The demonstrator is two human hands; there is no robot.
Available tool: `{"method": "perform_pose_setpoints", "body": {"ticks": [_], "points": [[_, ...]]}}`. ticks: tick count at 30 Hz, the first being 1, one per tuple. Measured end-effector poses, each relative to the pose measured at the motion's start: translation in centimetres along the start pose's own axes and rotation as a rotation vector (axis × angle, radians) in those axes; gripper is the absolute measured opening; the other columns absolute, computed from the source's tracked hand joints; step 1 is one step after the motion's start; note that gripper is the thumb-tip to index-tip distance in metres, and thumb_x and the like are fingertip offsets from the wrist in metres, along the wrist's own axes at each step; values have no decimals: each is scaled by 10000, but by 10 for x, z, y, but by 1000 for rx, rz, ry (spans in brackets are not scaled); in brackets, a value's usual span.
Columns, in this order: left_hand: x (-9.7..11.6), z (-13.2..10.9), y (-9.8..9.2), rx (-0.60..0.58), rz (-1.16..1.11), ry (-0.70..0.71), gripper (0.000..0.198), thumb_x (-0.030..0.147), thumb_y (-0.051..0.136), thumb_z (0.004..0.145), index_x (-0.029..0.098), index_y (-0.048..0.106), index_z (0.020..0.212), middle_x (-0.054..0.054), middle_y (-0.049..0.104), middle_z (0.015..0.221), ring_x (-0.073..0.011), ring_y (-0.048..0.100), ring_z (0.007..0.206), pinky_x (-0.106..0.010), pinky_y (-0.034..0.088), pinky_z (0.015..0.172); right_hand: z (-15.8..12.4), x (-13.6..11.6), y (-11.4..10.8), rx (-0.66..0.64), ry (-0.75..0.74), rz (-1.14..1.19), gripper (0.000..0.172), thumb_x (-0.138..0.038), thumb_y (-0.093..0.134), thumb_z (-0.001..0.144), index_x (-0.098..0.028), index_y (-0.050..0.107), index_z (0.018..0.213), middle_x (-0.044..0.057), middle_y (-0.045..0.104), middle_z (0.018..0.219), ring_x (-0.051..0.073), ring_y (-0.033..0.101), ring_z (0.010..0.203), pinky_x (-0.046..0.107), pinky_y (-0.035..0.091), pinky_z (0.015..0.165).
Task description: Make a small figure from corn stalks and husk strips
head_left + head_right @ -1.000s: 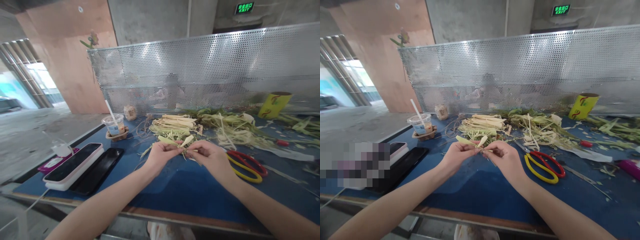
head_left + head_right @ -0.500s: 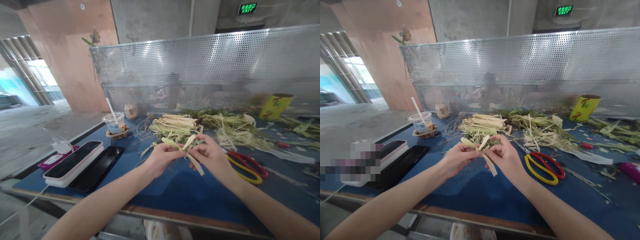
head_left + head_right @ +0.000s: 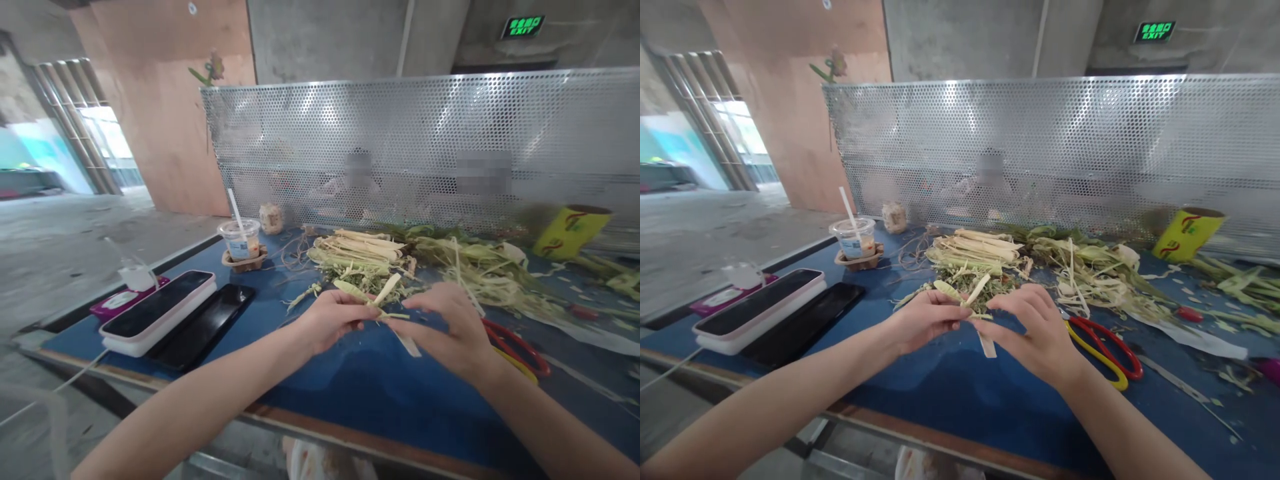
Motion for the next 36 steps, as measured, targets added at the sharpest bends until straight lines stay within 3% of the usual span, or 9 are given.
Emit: {"method": "perform_pose_setpoints", "body": {"ticks": [3, 8, 12, 18, 21, 24, 26, 31, 36], "points": [[3, 0, 1, -3, 97, 96, 252, 188, 782, 478, 107, 696, 700, -5, 628, 555, -45, 492, 483, -174, 350, 488, 4, -5, 5, -92, -50, 42, 131, -166, 660, 706, -241, 559, 740, 4, 592, 755, 166, 508, 733, 344, 409, 693], [6, -3, 6, -28, 206, 177, 300, 241, 780, 477, 109, 699, 734, 2, 631, 556, -71, 518, 513, -196, 387, 550, 7, 6, 14, -132, 164, 177, 123, -187, 639, 726, -203, 529, 673, 21, 555, 733, 161, 527, 735, 299, 441, 643], [11, -6, 7, -15, 291, 220, 224, 234, 764, 504, 111, 699, 679, 19, 602, 511, -61, 488, 486, -188, 357, 521, 4, 11, 17, -118, 258, 163, 90, -179, 617, 739, -187, 560, 670, 64, 519, 902, 155, 538, 755, 295, 453, 664], [1, 0, 5, 12, 104, 62, 192, 228, 767, 477, 97, 674, 583, -20, 617, 555, -71, 508, 526, -194, 349, 510, -2, -10, -3, 125, 27, -217, 108, -207, 680, 677, -284, 638, 739, 43, 493, 938, 191, 473, 791, 327, 414, 654], [-3, 0, 4, 22, 25, -13, 219, 217, 783, 440, 80, 659, 556, -22, 601, 552, -68, 506, 523, -197, 351, 507, -1, -21, 2, -25, -148, -227, 167, -188, 628, 736, -313, 636, 847, 14, 580, 951, 177, 494, 813, 341, 408, 739], [1, -1, 2, 47, 43, 18, 243, 229, 794, 422, 81, 653, 553, -17, 596, 548, -64, 500, 514, -195, 336, 489, -1, -25, 9, -195, -280, -230, 184, -143, 515, 823, -262, 607, 929, 3, 654, 936, 169, 531, 852, 355, 384, 798], [2, -2, 2, 53, 100, 59, 248, 255, 793, 427, 90, 651, 547, -2, 584, 516, -52, 475, 480, -191, 327, 477, -2, -26, 10, -226, -301, -195, 196, -121, 497, 829, -230, 586, 965, 5, 673, 901, 169, 549, 866, 355, 385, 807], [3, -4, 9, -44, 195, 181, 301, 310, 776, 472, 111, 688, 679, -13, 638, 571, -90, 544, 548, -202, 401, 577, 1, -15, 11, -108, -39, 31, 187, -110, 579, 765, -225, 562, 912, 0, 645, 747, 147, 566, 705, 302, 453, 690], [5, -6, 13, -90, 368, 276, 255, 359, 713, 585, 110, 687, 635, -56, 676, 671, -127, 578, 621, -222, 418, 616, -1, -1, 11, -5, 272, 154, 92, -137, 614, 735, -217, 570, 719, -10, 603, 639, 136, 561, 635, 251, 450, 570]]}}
Point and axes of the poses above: each hand's wrist, its own z-axis towards the middle knuckle, its own y-axis out of the palm, x = y × z, the point moved 7 cm from there along z, towards the middle knuckle
